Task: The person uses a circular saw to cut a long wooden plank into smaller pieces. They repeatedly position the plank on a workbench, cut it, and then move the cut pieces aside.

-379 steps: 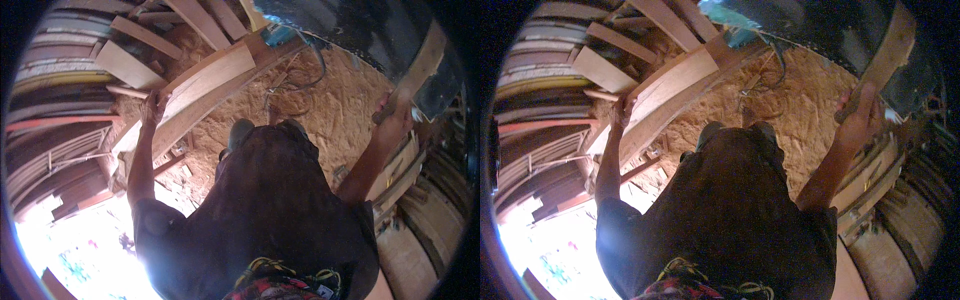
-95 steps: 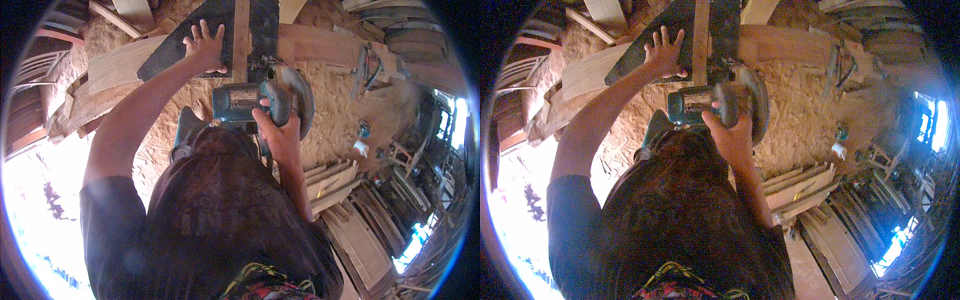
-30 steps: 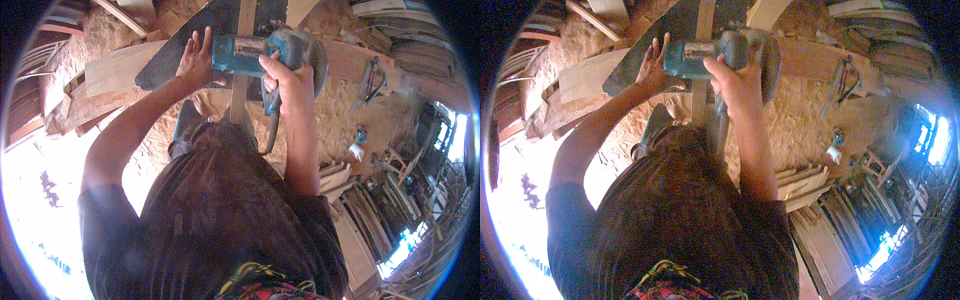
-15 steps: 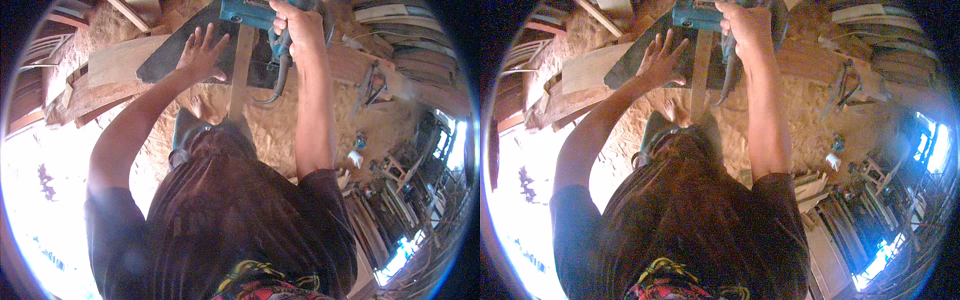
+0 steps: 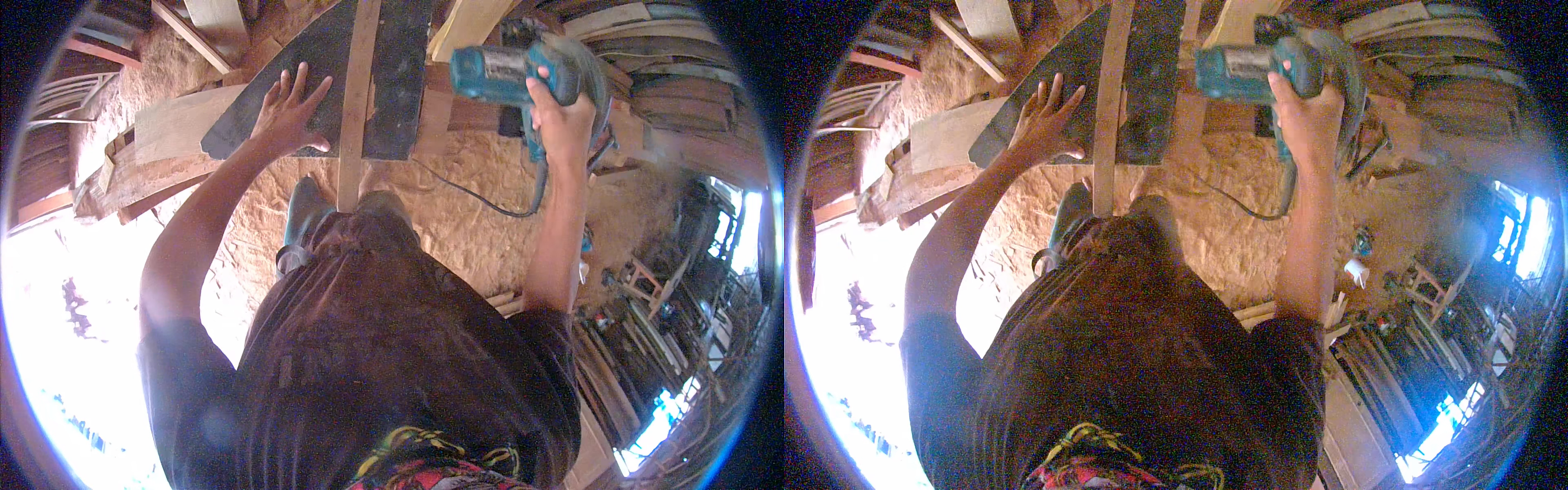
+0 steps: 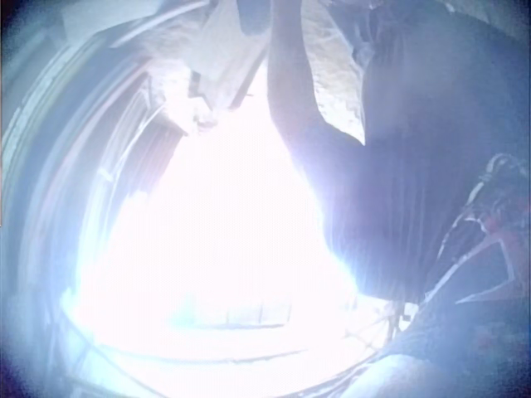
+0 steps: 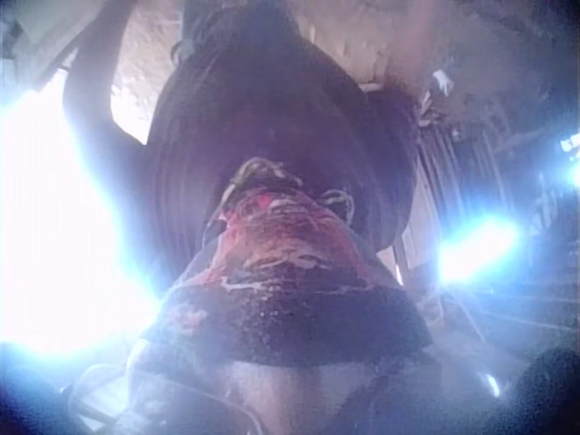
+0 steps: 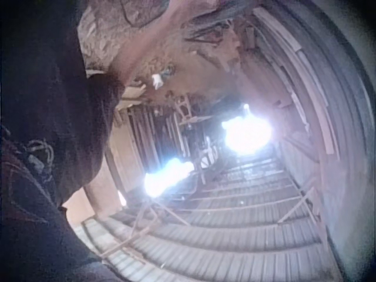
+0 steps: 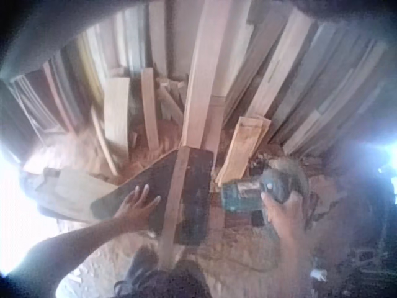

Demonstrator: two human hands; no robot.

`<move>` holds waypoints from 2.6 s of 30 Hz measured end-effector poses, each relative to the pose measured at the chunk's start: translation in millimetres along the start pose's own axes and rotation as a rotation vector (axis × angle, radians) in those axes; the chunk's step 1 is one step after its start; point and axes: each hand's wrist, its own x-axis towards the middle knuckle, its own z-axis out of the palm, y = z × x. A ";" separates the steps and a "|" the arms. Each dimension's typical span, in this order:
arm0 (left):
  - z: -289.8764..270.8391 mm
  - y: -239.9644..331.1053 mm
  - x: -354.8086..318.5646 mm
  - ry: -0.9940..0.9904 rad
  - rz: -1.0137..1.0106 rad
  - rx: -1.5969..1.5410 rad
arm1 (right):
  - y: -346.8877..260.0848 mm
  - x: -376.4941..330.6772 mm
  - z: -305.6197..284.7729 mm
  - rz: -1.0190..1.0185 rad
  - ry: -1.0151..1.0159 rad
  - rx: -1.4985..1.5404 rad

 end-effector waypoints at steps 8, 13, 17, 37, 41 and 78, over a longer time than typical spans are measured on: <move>0.5 -3.8 -2.1 0.017 0.006 -0.031 | 108.0 32.4 -35.2 -0.171 0.091 -0.597; 2.5 -9.6 -4.4 0.011 0.005 -0.018 | 101.8 26.5 -20.2 -0.174 0.040 -0.617; -1.5 -7.5 -4.5 0.019 0.015 -0.042 | 101.1 21.9 -11.2 -0.156 0.031 -0.652; -3.2 -10.5 0.1 0.045 0.019 -0.061 | 83.4 -61.3 29.6 -0.580 0.573 -0.573; -2.5 -9.2 4.0 0.052 0.042 -0.067 | 120.8 -116.3 107.6 0.034 0.087 -0.263; 158.5 -31.2 -160.0 0.399 -0.044 -0.904 | -7.9 -239.1 230.3 -0.272 -0.326 0.308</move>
